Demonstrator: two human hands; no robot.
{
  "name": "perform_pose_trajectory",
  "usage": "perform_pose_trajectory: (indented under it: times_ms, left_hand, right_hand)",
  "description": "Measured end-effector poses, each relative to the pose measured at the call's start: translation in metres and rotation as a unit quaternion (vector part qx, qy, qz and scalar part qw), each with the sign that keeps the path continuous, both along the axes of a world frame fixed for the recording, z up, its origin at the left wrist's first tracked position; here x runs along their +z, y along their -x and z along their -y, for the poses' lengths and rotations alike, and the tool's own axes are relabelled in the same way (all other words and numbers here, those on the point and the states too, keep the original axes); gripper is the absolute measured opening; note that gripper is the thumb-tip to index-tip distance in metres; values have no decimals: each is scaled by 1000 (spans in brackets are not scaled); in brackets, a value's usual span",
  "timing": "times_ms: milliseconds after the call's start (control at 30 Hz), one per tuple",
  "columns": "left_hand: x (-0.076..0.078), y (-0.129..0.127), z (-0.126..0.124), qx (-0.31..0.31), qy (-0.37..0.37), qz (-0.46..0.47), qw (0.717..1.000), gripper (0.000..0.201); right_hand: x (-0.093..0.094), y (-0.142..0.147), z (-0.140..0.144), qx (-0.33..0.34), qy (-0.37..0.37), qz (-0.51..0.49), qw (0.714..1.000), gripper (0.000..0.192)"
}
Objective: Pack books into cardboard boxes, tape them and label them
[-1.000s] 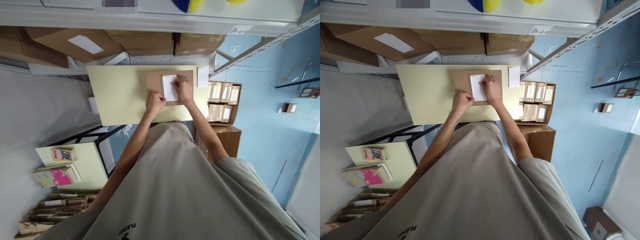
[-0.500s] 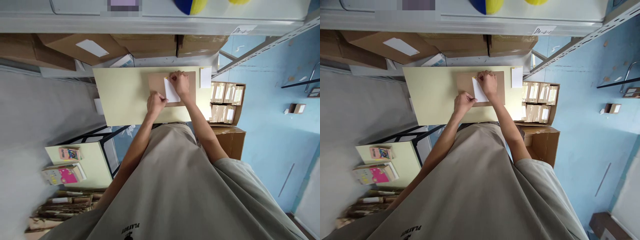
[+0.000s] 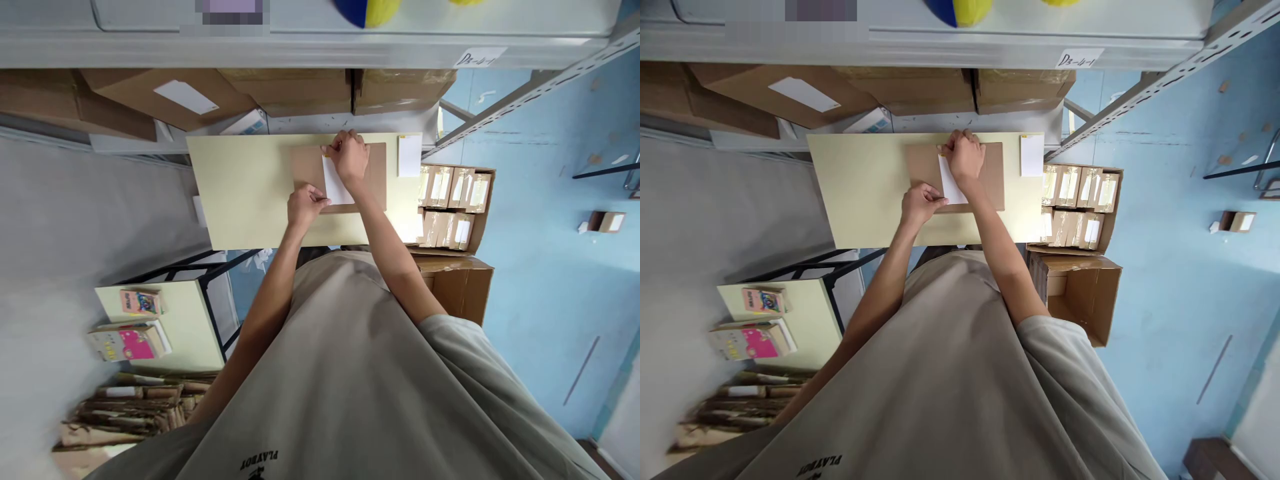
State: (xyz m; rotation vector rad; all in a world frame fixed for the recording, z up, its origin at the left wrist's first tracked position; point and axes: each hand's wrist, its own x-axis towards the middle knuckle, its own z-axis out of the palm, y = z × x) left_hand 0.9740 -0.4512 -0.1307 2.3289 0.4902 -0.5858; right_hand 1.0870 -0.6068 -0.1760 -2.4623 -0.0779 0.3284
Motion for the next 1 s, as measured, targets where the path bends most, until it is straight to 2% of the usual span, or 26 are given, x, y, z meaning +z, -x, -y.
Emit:
perform_pose_trajectory:
  times_ms: [67, 167, 233, 300, 400, 467, 567, 667, 733, 800, 867, 933, 1000]
  left_hand:
    - [-2, 1, 0, 15, 3, 7, 1000, 27]
    - [-3, 2, 2, 37, 2, 23, 999, 26]
    - [-5, 4, 5, 52, 0, 32, 998, 26]
    - [-6, 7, 9, 66, 1, 39, 997, 28]
    - [-8, 14, 16, 72, 0, 55, 996, 29]
    - [-9, 22, 19, 70, -8, 74, 995, 29]
    - [-8, 37, 13, 85, -32, 102, 991, 33]
    - [-11, 53, -6, 148, -47, 110, 982, 48]
    - [-16, 62, -19, 197, -12, 94, 976, 55]
    - [-23, 68, -27, 225, 55, 58, 971, 58]
    - [-28, 74, -29, 224, 110, 20, 968, 64]
    - [-30, 81, -31, 211, 141, 6, 967, 76]
    - [-28, 89, -35, 194, 164, 52, 966, 84]
  right_hand:
    - [2, 3, -3, 0, 0, 0, 1000, 53]
    - [10, 25, -2, 20, 25, 6, 999, 59]
    - [17, 49, 2, 56, 50, 8, 997, 59]
    - [26, 79, 12, 120, 64, 11, 991, 62]
    - [37, 124, 37, 218, 51, -1, 975, 73]
    - [40, 149, 60, 236, 34, -9, 971, 77]
    - [35, 175, 100, 182, 28, -5, 983, 76]
    - [22, 188, 136, 45, 32, -7, 998, 82]
    - [10, 193, 151, -37, 0, -29, 999, 90]
    - [-1, 196, 152, -87, -65, -65, 992, 95]
    - [-8, 198, 141, -110, -137, -96, 980, 93]
    - [-9, 201, 127, -124, -192, -91, 969, 90]
    - [-1, 207, 118, -146, -220, -42, 964, 91]
